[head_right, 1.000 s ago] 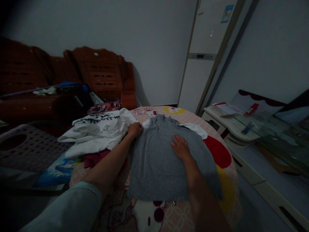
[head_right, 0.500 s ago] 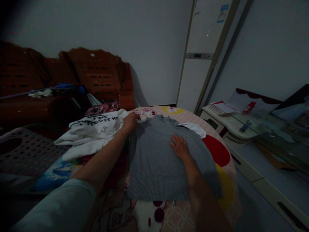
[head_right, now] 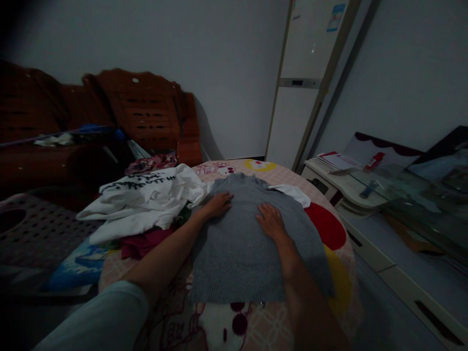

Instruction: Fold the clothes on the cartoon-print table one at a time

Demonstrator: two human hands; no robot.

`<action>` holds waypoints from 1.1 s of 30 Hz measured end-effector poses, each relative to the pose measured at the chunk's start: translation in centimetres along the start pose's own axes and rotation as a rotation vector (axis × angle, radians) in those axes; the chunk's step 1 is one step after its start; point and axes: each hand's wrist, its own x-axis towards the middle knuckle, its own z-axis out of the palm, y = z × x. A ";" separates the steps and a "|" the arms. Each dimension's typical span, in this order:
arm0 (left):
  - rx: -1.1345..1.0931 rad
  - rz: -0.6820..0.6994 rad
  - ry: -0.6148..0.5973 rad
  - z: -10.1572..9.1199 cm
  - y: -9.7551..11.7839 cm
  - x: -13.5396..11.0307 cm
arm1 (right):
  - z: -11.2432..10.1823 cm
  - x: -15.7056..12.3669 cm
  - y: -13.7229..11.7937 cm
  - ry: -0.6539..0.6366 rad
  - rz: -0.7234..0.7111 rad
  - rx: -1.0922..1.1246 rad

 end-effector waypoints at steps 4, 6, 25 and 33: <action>0.045 -0.116 0.034 0.8 0.5 -0.8 | 0.0 0.0 0.0 0.004 0.003 0.008; 0.057 -0.110 0.016 0.6 1.7 -1.2 | -0.1 0.0 0.0 0.000 -0.001 0.006; 0.022 0.119 0.005 3.6 5.7 -2.8 | -4.3 0.6 -0.8 0.163 0.211 0.128; 0.003 0.122 -0.008 3.8 5.7 -2.7 | -7.8 7.5 2.8 0.172 0.294 -0.099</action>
